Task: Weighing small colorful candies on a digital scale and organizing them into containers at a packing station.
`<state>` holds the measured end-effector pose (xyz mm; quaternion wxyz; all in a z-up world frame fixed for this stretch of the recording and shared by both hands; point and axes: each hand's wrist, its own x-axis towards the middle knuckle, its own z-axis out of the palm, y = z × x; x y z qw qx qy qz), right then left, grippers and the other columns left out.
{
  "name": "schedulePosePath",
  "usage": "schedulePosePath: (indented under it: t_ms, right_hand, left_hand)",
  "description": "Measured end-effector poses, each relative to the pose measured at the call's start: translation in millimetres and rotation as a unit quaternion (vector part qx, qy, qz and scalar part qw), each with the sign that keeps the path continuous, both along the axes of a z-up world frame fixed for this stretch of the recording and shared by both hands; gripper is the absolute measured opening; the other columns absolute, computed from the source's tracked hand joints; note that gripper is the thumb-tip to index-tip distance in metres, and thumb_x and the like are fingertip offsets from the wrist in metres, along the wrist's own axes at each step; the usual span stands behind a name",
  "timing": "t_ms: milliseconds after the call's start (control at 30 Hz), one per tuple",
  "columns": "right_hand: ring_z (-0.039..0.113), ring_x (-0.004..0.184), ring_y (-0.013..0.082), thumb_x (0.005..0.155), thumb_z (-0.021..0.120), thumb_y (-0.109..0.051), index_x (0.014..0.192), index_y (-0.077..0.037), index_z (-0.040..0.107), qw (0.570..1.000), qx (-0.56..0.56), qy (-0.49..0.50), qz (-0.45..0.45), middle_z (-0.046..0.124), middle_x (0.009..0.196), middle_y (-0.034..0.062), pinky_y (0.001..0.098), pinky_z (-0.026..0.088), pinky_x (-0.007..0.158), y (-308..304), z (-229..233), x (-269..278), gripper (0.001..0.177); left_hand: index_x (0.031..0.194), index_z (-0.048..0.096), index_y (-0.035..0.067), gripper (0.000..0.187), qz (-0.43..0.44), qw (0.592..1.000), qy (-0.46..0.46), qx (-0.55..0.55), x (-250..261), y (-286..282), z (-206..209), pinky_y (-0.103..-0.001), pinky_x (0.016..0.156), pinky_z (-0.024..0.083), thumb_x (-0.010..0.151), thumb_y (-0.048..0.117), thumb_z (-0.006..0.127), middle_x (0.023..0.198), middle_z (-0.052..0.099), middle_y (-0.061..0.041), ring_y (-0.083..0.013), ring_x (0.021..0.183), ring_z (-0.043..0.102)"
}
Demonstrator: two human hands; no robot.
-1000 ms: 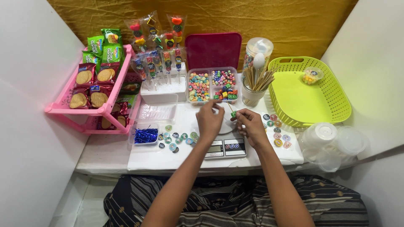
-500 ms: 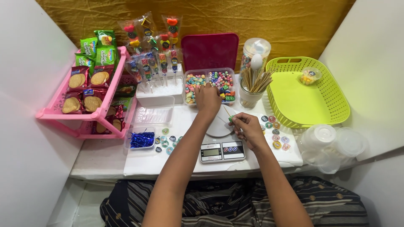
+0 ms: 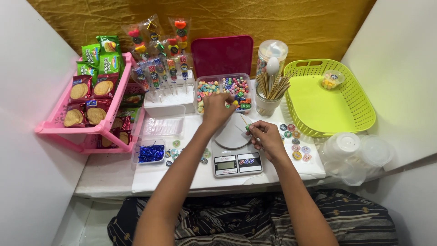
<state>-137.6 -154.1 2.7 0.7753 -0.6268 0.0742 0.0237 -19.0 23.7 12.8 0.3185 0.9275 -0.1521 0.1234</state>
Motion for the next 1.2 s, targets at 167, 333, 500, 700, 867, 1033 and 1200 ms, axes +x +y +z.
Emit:
schedulePosePath:
  t_ms: [167,333,500,700,867,1033,1200]
  right_hand:
    - [0.055,0.05,0.0137,0.093,0.066,-0.004,0.096,0.007,0.069,0.999,-0.037,-0.007,0.016,0.065,0.081,0.0199,0.0222,0.039,0.034,3.2,2.0,-1.4,0.012]
    - [0.055,0.049,0.0135,0.094,0.065,-0.002,0.097,0.008,0.07,0.998,-0.06,-0.006,0.02,0.066,0.08,0.0205,0.0224,0.04,0.033,4.3,6.6,-4.7,0.012]
    - [0.056,0.05,0.0135,0.093,0.066,-0.002,0.097,0.009,0.069,0.997,-0.069,-0.002,0.026,0.063,0.078,0.0174,0.022,0.04,0.034,3.5,8.9,-5.7,0.013]
    - [0.055,0.05,0.0128,0.094,0.065,-0.003,0.097,0.01,0.069,0.997,-0.071,0.004,0.026,0.062,0.077,0.0162,0.0213,0.04,0.033,4.8,11.0,-5.6,0.014]
    - [0.056,0.05,0.0129,0.093,0.065,-0.003,0.096,0.009,0.069,0.997,-0.069,0.005,0.029,0.062,0.077,0.016,0.0207,0.04,0.033,4.8,13.9,-7.1,0.013]
    - [0.057,0.05,0.0135,0.093,0.065,-0.002,0.096,0.01,0.069,0.996,-0.078,0.005,0.033,0.063,0.078,0.0168,0.0216,0.04,0.033,7.4,14.4,-7.8,0.013]
    - [0.057,0.048,0.014,0.093,0.066,0.0,0.096,0.011,0.07,0.994,-0.106,-0.002,0.026,0.067,0.078,0.0205,0.0216,0.042,0.032,12.5,17.4,-11.1,0.013]
  left_hand:
    - [0.093,0.076,0.025,0.02,-0.041,0.996,0.081,-0.02,2.4,25.5,-13.4,-0.038,0.09,0.034,0.078,0.037,0.071,0.085,0.077,0.005,-0.0187,0.095,0.073]
    - [0.087,0.077,0.026,0.022,-0.065,0.991,0.113,0.022,-25.6,28.4,29.1,-0.038,0.087,0.033,0.076,0.042,0.068,0.081,0.076,0.004,-0.0228,0.093,0.073]
    - [0.087,0.078,0.029,0.022,-0.08,0.985,0.15,0.04,-21.5,28.8,27.4,-0.038,0.083,0.029,0.075,0.042,0.066,0.078,0.076,0.009,-0.0223,0.096,0.072]
    - [0.09,0.078,0.028,0.022,-0.096,0.976,0.195,0.031,-18.5,28.8,24.1,-0.039,0.085,0.029,0.08,0.041,0.063,0.077,0.076,0.011,-0.0208,0.098,0.071]
    - [0.088,0.079,0.028,0.022,-0.091,0.975,0.196,0.047,-22.5,29.1,32.5,-0.041,0.088,0.03,0.077,0.04,0.065,0.076,0.076,0.011,-0.0199,0.098,0.071]
    - [0.083,0.079,0.024,0.021,-0.065,0.976,0.202,0.048,-17.8,29.5,24.4,-0.044,0.092,0.029,0.077,0.041,0.067,0.07,0.075,0.007,-0.0236,0.093,0.071]
    - [0.072,0.078,0.019,0.026,0.013,0.966,0.258,0.011,-31.8,22.3,37.2,-0.037,0.086,0.046,0.07,0.044,0.069,0.067,0.075,0.001,-0.0278,0.09,0.075]
